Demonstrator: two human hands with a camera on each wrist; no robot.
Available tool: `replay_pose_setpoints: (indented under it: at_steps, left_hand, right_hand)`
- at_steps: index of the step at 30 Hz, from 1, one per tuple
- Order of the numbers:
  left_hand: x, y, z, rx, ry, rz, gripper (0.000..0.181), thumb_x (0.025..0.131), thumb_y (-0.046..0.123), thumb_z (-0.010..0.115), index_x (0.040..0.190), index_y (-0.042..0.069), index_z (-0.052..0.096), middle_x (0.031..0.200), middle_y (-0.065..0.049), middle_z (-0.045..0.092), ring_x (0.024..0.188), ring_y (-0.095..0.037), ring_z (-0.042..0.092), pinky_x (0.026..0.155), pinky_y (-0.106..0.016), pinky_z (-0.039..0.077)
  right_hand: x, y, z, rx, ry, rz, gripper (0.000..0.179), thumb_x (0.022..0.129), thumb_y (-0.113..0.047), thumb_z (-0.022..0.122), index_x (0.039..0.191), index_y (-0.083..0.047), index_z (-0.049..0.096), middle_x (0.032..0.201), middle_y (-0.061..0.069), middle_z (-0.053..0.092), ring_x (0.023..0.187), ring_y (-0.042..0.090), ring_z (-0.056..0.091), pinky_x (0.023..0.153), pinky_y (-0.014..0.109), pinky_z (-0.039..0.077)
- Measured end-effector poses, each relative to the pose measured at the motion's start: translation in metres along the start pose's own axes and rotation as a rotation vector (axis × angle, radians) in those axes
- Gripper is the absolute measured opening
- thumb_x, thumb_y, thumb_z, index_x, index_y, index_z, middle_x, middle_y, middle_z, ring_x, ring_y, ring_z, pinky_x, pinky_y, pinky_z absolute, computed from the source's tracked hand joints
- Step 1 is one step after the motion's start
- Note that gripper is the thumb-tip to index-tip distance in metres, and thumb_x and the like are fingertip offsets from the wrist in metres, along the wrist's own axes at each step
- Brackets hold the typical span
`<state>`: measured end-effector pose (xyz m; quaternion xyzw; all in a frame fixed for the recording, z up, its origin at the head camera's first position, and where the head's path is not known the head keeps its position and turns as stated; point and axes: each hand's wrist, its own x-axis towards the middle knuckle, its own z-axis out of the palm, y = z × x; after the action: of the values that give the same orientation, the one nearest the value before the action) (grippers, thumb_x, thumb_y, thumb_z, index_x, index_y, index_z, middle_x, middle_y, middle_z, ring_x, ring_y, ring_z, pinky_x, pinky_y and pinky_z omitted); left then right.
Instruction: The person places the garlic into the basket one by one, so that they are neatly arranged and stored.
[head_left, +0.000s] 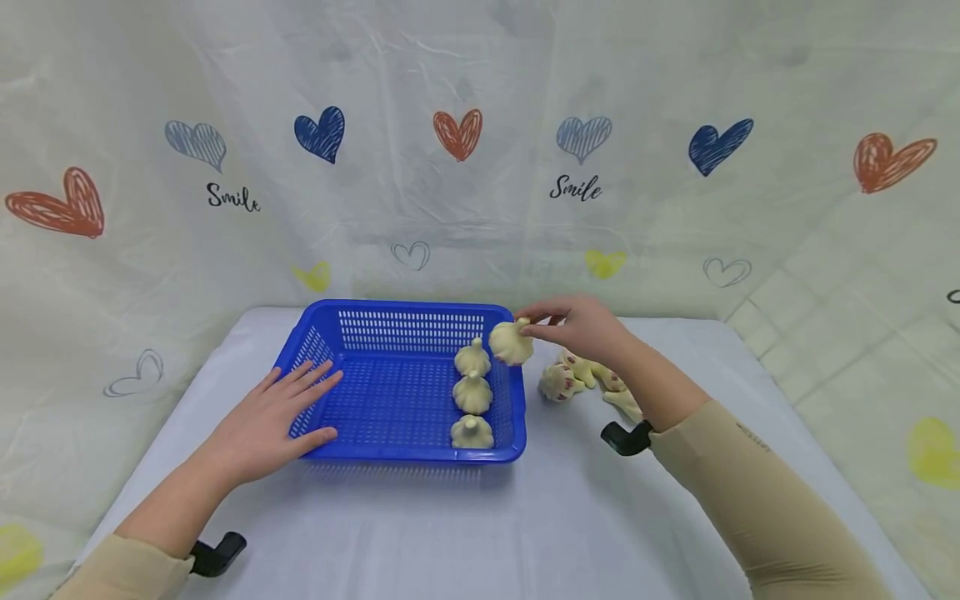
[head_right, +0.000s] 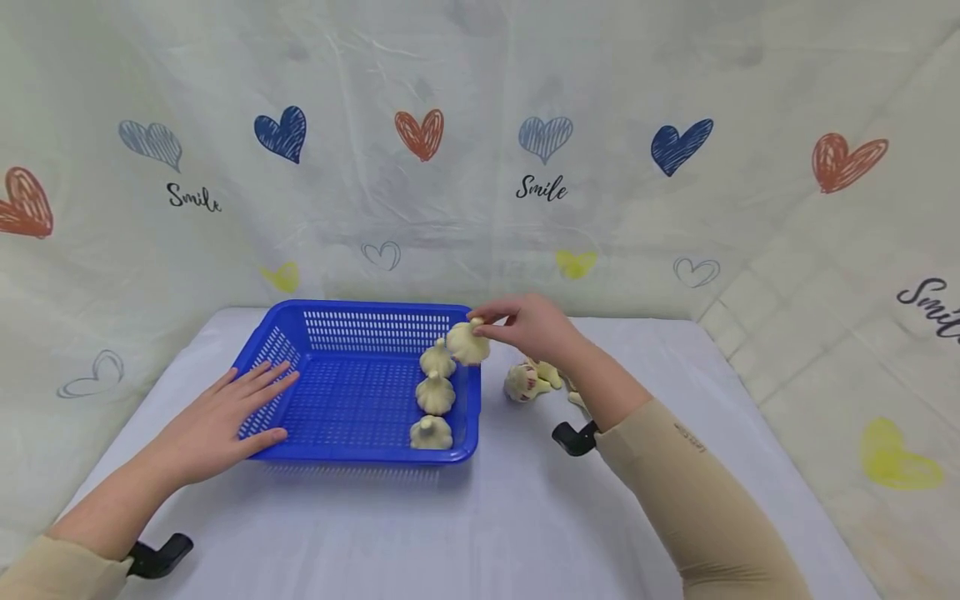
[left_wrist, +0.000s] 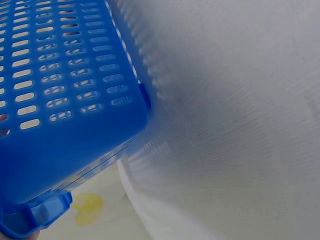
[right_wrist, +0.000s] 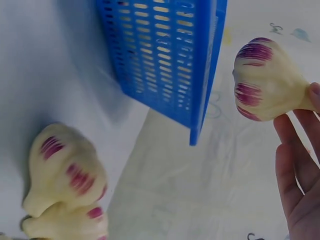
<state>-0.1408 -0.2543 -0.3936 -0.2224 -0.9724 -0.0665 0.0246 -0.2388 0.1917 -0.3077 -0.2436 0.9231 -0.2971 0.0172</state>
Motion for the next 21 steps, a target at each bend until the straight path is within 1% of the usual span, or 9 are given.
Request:
replay_pose_setpoints:
  at_steps: [3, 7, 9, 13, 17, 21]
  left_hand:
    - [0.000, -0.001, 0.000, -0.001, 0.001, 0.001, 0.079, 0.093, 0.062, 0.054, 0.158, 0.025, 0.029, 0.163, -0.006, 0.025, 0.149, -0.036, 0.019, 0.120, -0.056, 0.010]
    - [0.000, -0.001, 0.001, -0.003, 0.001, 0.000, 0.079, 0.093, 0.063, 0.055, 0.158, 0.025, 0.029, 0.163, -0.005, 0.025, 0.149, -0.035, 0.019, 0.120, -0.056, 0.011]
    - [0.000, -0.001, 0.001, -0.004, -0.002, -0.003, 0.079, 0.093, 0.063, 0.055, 0.158, 0.026, 0.029, 0.163, -0.005, 0.025, 0.149, -0.036, 0.019, 0.120, -0.057, 0.011]
    - [0.001, -0.001, 0.001, -0.003, -0.007, -0.008, 0.079, 0.093, 0.064, 0.054, 0.158, 0.026, 0.028, 0.163, -0.005, 0.025, 0.149, -0.036, 0.019, 0.120, -0.057, 0.011]
    - [0.001, -0.001, 0.002, -0.002, -0.003, -0.011, 0.080, 0.092, 0.064, 0.054, 0.158, 0.026, 0.029, 0.163, -0.005, 0.025, 0.149, -0.036, 0.019, 0.120, -0.057, 0.011]
    - [0.001, 0.000, 0.002, -0.007, -0.003, -0.014, 0.080, 0.092, 0.064, 0.055, 0.158, 0.027, 0.029, 0.163, -0.004, 0.025, 0.150, -0.035, 0.019, 0.120, -0.057, 0.010]
  right_hand:
    - [0.014, -0.010, 0.003, -0.019, -0.030, -0.007, 0.032, 0.092, -0.043, 0.069, 0.118, -0.025, 0.074, 0.107, -0.005, 0.073, 0.102, 0.018, 0.064, 0.086, 0.039, 0.055]
    - [0.033, -0.023, 0.008, -0.032, -0.079, -0.028, 0.035, 0.092, -0.044, 0.069, 0.120, -0.023, 0.073, 0.108, -0.005, 0.073, 0.102, 0.019, 0.065, 0.083, 0.039, 0.056]
    - [0.042, -0.029, 0.011, -0.037, -0.103, -0.043, 0.033, 0.092, -0.043, 0.069, 0.119, -0.024, 0.073, 0.107, -0.005, 0.073, 0.102, 0.018, 0.066, 0.082, 0.039, 0.057]
    - [0.060, -0.039, 0.017, -0.050, -0.144, -0.072, 0.026, 0.093, -0.041, 0.069, 0.115, -0.027, 0.074, 0.106, -0.007, 0.072, 0.104, 0.015, 0.065, 0.085, 0.039, 0.056]
    - [0.075, -0.048, 0.025, -0.062, -0.193, -0.097, 0.021, 0.093, -0.037, 0.070, 0.110, -0.026, 0.074, 0.105, -0.008, 0.072, 0.102, 0.013, 0.066, 0.086, 0.036, 0.055]
    - [0.088, -0.057, 0.034, -0.078, -0.242, -0.108, 0.019, 0.094, -0.033, 0.069, 0.109, -0.022, 0.074, 0.106, -0.009, 0.071, 0.100, 0.011, 0.067, 0.086, 0.032, 0.056]
